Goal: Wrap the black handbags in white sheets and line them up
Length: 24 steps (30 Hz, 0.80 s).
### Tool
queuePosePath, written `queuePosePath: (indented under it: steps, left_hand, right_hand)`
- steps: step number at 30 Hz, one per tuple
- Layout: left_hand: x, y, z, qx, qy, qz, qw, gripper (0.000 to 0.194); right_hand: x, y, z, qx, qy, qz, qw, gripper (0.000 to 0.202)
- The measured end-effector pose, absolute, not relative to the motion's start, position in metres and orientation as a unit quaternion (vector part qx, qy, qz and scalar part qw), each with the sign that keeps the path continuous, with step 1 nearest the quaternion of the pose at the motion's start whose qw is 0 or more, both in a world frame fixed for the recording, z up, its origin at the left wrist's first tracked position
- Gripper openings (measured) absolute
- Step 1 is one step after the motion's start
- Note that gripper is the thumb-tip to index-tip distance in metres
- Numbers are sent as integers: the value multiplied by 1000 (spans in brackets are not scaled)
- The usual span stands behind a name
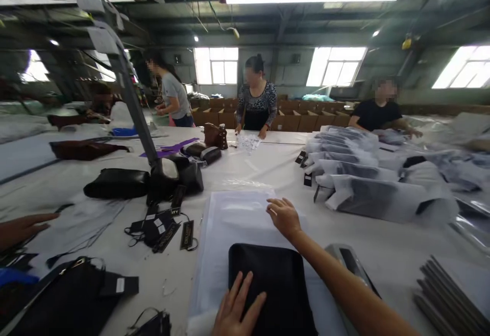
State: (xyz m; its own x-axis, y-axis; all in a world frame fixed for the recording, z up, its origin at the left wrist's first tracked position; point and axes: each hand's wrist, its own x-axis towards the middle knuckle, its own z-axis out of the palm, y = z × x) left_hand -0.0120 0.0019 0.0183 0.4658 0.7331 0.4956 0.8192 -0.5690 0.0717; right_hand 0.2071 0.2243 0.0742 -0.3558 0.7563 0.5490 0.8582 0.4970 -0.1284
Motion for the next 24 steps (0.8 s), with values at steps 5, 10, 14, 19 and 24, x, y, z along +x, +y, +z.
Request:
queuePosePath:
  steps: [5, 10, 14, 19, 24]
  left_hand:
    - [-23, 12, 77, -825, -504, -255, 14, 66]
    - [-15, 39, 139, -842, -483, -229, 71, 80]
    - [-9, 53, 154, -902, -402, -152, 49, 89]
    - [-6, 34, 132, -921, -373, -113, 16, 33]
    - [-4, 1, 107, -911, -390, -135, 2, 19]
  right_hand:
    - [212, 156, 107, -441, -833, -107, 316, 15]
    - [216, 76, 120, -358, -855, -139, 348, 19]
    - [220, 24, 110, -341, -876, -125, 319, 20]
    - [229, -8, 95, -385, -867, -118, 294, 31]
    - [230, -8, 89, -409, -874, -87, 246, 50]
